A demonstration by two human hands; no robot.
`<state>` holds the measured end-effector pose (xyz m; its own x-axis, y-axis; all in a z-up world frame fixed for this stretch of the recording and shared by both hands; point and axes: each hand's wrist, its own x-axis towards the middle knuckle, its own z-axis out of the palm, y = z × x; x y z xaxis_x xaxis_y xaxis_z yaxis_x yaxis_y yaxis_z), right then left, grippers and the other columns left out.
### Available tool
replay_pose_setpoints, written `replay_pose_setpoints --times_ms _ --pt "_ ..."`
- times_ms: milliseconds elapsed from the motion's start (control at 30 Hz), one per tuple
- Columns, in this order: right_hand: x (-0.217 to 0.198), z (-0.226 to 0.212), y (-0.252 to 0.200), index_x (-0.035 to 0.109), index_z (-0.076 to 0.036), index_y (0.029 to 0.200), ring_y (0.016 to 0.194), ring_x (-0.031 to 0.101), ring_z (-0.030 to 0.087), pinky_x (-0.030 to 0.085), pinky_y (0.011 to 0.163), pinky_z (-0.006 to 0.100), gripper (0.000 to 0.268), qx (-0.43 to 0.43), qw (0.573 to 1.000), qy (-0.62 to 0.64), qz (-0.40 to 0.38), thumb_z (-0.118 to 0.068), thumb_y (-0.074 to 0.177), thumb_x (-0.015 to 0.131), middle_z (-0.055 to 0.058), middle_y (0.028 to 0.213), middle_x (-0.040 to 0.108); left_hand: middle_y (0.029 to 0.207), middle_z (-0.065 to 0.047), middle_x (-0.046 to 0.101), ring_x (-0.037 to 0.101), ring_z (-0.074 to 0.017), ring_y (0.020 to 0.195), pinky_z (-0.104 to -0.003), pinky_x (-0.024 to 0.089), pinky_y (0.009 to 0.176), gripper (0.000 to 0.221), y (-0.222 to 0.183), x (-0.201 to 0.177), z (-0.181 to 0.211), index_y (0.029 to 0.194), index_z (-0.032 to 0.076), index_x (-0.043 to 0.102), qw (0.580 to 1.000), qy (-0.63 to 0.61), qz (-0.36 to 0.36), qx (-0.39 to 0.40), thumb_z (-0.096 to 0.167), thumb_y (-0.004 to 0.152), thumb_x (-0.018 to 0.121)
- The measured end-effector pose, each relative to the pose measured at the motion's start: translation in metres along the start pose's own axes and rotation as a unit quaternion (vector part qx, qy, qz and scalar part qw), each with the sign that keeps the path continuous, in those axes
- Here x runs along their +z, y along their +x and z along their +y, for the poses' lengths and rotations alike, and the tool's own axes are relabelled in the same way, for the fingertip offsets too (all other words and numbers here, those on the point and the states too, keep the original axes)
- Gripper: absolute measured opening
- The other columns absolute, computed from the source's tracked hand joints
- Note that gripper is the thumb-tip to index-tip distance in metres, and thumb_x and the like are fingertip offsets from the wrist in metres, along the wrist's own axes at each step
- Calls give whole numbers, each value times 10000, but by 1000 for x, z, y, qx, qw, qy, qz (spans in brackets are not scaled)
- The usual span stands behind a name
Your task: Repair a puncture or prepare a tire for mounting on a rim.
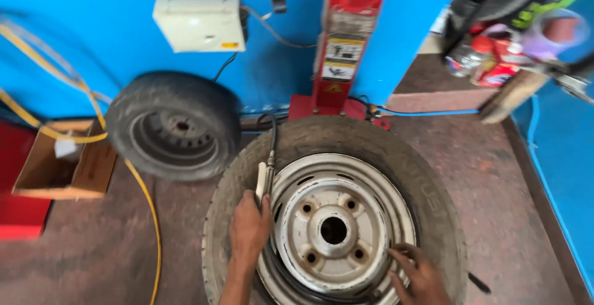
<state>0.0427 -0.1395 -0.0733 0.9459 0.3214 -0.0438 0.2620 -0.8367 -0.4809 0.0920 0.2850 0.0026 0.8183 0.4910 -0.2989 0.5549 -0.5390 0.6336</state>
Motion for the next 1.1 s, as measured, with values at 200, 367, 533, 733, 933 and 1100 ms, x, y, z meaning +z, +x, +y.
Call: replay_pose_setpoints --times_ms 200,367,533,733,933,1100 --pt "85 32 -4 641 -211 1376 1272 594 371 458 1059 494 534 40 996 57 -53 -378 879 739 192 1375 594 1017 -247 772 743 -396 1017 -484 536 912 464 10 -70 60 1125 47 755 998 -17 -51 -43 436 902 638" --pt "-67 -187 55 585 -116 1382 1304 566 362 401 1059 491 562 -45 994 94 42 -322 876 718 197 1380 603 935 -222 771 754 -353 904 -451 550 804 484 24 -103 64 1162 40 728 992 -100 31 69 386 824 706" --pt "-107 -260 87 667 -137 1263 1086 632 323 476 937 417 536 -142 987 37 60 -243 761 821 129 1159 678 960 -84 781 731 -241 818 -375 567 730 411 30 -123 38 1140 18 758 950 -259 -30 170 292 835 727" --pt "-136 -325 160 679 -85 1107 1033 649 290 507 884 402 292 -206 963 104 139 -147 838 773 120 1067 682 768 -164 646 646 -245 647 -365 540 577 399 83 -168 -3 1184 -64 806 871 -381 -305 62 298 1082 670" --pt "-123 -399 290 665 -93 1115 915 646 210 527 795 364 272 -227 962 151 16 -179 881 774 44 995 631 930 -71 731 695 -105 784 -274 588 699 464 155 -183 -58 1238 17 691 859 -322 -332 220 60 785 783" --pt "-69 -410 377 578 -89 1429 1294 533 357 414 1081 458 464 -172 971 38 160 -288 1015 645 198 1381 572 1045 -30 741 691 -88 957 -248 564 819 374 187 -191 -43 1198 -1 676 814 -472 -272 203 2 829 736"
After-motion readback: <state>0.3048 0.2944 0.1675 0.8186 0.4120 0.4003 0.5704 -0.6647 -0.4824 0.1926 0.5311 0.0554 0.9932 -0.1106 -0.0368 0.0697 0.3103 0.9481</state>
